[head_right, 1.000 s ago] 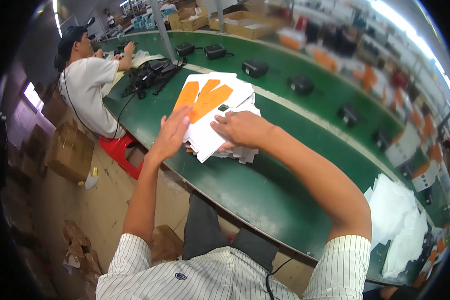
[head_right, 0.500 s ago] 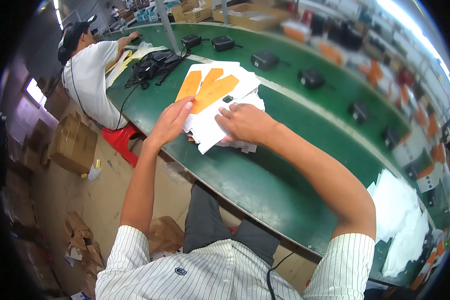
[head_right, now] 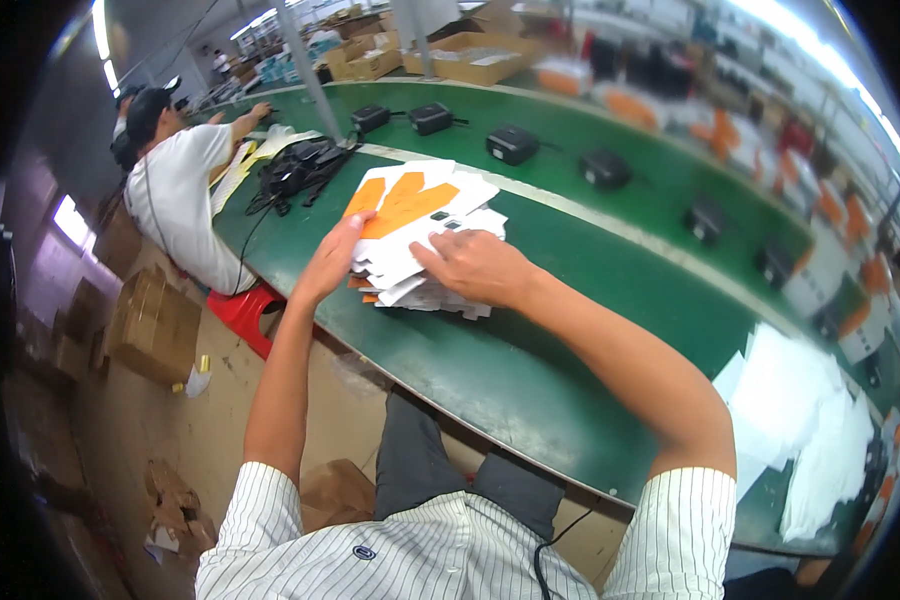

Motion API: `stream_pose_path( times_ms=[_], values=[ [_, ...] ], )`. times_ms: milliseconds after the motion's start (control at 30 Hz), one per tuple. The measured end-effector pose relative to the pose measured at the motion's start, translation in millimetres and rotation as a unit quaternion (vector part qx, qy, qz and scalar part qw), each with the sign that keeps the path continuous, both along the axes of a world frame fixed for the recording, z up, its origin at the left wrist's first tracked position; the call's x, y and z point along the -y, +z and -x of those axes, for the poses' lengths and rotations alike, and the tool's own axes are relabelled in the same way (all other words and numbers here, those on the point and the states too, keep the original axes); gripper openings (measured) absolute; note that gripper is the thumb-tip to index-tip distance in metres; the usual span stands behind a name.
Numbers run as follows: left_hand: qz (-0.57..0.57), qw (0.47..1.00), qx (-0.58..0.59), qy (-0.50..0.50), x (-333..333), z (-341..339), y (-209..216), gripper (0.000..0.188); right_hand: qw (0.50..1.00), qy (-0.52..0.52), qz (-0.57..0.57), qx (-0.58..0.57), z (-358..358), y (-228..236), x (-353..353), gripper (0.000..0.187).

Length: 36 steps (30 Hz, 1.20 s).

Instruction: Assembling, marking, and stacking cardboard product boxes at a manufacturing workbench.

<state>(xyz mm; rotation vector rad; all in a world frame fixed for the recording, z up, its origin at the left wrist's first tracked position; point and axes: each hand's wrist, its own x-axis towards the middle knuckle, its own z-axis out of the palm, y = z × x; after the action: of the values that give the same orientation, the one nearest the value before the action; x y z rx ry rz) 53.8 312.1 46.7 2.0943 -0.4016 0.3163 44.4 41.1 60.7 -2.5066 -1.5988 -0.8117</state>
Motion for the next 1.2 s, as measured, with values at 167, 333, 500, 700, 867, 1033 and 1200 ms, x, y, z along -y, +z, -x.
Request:
stream_pose_path(
  times_ms=[167, 333, 500, 700, 867, 1033, 1200],
  values=[
    [0.094, 0.991, -0.096, -0.021, 3.9, -7.9, 6.7, 0.057, 0.992, -0.036, -0.098, 0.069, 0.1, 15.6, 12.2, 0.035],
    [0.141, 0.983, 0.118, 0.01, 43.2, 19.1, 45.7, 0.097, 0.931, -0.128, -0.331, 0.082, 27.3, 67.5, 61.1, 0.037],
    [-0.098, 0.958, 0.249, -0.104, 159.0, 79.5, 57.8, 0.16, 0.807, -0.112, -0.478, -0.328, 124.9, 81.9, 105.6, 0.031],
    [-0.009, 0.958, 0.14, -0.249, 261.7, 114.0, 29.9, 0.169, 0.715, -0.197, -0.544, -0.393, 219.0, 16.9, 189.6, 0.059],
    [0.011, 0.932, 0.13, -0.339, 275.1, 128.0, 10.3, 0.167, 0.719, -0.205, -0.523, -0.408, 225.3, 2.3, 245.2, 0.062],
    [0.005, 0.874, 0.111, -0.473, 278.2, 139.9, 2.8, 0.164, 0.755, 0.019, -0.529, -0.387, 193.1, 8.6, 228.9, 0.069],
    [-0.01, 0.893, 0.101, -0.439, 257.2, 135.4, 9.2, 0.163, 0.715, 0.098, -0.548, -0.424, 197.5, 11.2, 275.8, 0.067]
  ],
)
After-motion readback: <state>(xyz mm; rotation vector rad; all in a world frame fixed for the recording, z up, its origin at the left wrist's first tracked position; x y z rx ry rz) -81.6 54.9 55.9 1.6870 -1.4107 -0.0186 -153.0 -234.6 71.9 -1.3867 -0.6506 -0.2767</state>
